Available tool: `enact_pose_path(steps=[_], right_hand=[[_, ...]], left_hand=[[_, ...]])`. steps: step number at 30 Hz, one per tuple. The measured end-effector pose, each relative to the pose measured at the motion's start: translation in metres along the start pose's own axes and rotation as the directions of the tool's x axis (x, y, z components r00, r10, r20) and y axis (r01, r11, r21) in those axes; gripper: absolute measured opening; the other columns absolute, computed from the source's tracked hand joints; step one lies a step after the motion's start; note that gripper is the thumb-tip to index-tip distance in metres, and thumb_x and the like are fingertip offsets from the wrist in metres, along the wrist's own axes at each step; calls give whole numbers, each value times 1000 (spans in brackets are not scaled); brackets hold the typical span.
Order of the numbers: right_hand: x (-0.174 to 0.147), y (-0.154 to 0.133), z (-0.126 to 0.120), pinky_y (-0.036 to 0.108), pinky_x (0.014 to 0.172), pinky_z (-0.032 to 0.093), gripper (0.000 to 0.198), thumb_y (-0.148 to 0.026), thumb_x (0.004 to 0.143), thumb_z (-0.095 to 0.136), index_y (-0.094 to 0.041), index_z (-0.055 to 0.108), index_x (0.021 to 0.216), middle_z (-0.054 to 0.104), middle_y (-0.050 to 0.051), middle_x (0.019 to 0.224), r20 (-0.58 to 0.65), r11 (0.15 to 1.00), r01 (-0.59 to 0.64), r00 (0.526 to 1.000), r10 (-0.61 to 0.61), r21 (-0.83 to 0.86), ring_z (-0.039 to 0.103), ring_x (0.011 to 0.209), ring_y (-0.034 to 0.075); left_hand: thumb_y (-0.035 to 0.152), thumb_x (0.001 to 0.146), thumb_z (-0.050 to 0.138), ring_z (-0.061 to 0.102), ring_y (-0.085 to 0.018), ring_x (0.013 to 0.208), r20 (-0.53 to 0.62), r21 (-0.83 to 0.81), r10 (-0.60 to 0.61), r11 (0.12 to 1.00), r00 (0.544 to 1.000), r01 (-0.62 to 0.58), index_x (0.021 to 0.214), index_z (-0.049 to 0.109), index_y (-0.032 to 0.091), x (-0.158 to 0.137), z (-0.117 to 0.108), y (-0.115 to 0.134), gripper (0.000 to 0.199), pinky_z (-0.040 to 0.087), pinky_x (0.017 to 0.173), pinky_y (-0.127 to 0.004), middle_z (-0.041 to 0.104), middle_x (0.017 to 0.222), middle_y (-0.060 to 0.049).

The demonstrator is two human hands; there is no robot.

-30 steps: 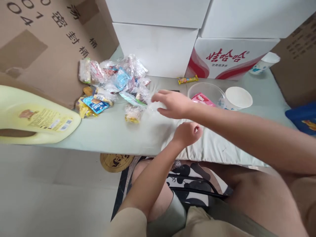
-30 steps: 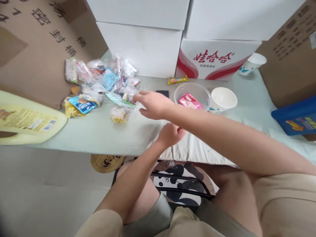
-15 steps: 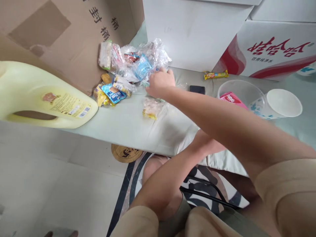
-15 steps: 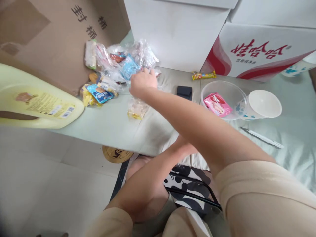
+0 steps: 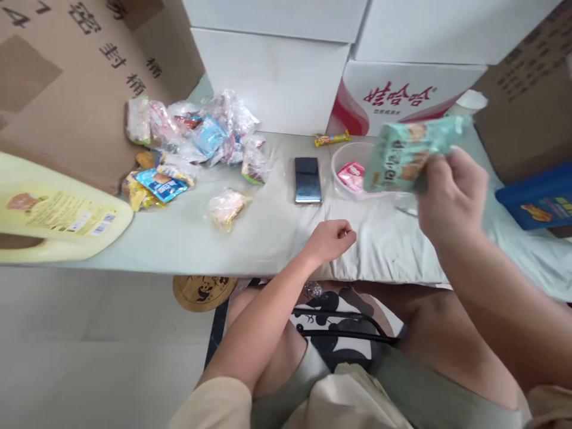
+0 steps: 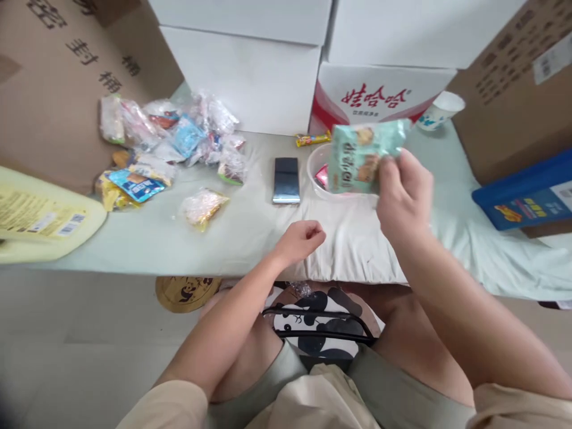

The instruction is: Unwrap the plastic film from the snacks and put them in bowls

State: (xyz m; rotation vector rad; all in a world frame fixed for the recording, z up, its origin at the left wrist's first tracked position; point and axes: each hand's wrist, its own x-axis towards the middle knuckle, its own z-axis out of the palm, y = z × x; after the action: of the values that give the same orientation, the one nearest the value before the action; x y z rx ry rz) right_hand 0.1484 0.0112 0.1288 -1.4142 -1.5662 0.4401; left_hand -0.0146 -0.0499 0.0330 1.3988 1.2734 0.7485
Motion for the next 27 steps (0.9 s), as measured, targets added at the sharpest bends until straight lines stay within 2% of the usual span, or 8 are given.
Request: enact_pose_path(steps=[2, 4, 7, 11, 17, 20, 23, 27], right_hand=[[-22, 30, -30, 44, 66, 50, 23, -31, 94, 46, -26, 49, 72, 54, 5, 68, -169, 966, 105, 975, -148, -238, 61, 70, 27], [-48, 54, -36, 52, 77, 55, 23, -30, 97, 43, -26, 65, 89, 69, 12, 81, -102, 924, 240, 954, -280, -298, 70, 84, 34], [-84, 75, -17, 55, 98, 58, 35, -27, 97, 45, -26, 66, 125, 74, 15, 120, 233, 869, 490, 855, -463, -71, 70, 117, 32], [-100, 84, -8, 55, 110, 53, 46, -31, 93, 56, -20, 59, 138, 64, 16, 141, 397, 776, 596, 674, -623, 206, 56, 139, 32], [-59, 134, -44, 53, 104, 55, 42, -13, 92, 47, -26, 60, 130, 69, 13, 127, 215, 959, 280, 935, -282, 43, 65, 123, 27], [-51, 152, -39, 60, 111, 48, 59, -24, 88, 59, -24, 49, 147, 49, 18, 153, 388, 961, 278, 885, -257, 2, 51, 141, 33], [-54, 146, -31, 57, 113, 47, 58, -42, 88, 67, -28, 54, 142, 42, 15, 159, 467, 925, 342, 799, -379, 164, 46, 145, 33], [-58, 127, -32, 42, 96, 55, 18, -42, 96, 62, -26, 70, 99, 71, 9, 115, 463, 864, 394, 731, -501, 313, 67, 108, 23]], left_hand=[[38, 83, 62, 54, -12, 60, 130, -233, -28, 971, 991, 58, 73, 59, 18, -5, 9, 1, 22, 41, 61, -27, 61, 64, 0], [42, 74, 77, 67, -17, 82, 140, -488, 43, 872, 989, 31, 92, 66, 19, -8, 24, 3, 32, 50, 73, -29, 72, 89, -6], [48, 59, 91, 66, -24, 115, -4, -715, 26, 699, 1000, -21, 110, 65, 23, -4, 44, 4, 62, 52, 96, -35, 71, 121, -8], [53, 63, 86, 71, -25, 103, -129, -788, -261, 613, 957, 61, 91, 64, 19, 14, 49, 3, 50, 55, 94, -39, 73, 97, -6], [44, 63, 73, 73, -27, 83, -29, -809, -341, 560, 940, 178, 88, 66, 22, 37, 12, -5, 34, 53, 58, -33, 72, 78, -5], [53, 66, 69, 67, -22, 67, 116, -775, -333, 558, 936, 295, 85, 66, 24, 42, 7, -8, 35, 40, 44, -26, 66, 67, -4], [40, 62, 78, 63, -18, 61, 176, -733, -377, 566, 909, 376, 84, 66, 19, 45, 18, -7, 32, 46, 50, -27, 66, 68, -4], [29, 59, 88, 60, -13, 65, 105, -649, -330, 692, 938, 316, 95, 65, 20, 42, 34, -4, 44, 50, 61, -26, 65, 77, 1]])
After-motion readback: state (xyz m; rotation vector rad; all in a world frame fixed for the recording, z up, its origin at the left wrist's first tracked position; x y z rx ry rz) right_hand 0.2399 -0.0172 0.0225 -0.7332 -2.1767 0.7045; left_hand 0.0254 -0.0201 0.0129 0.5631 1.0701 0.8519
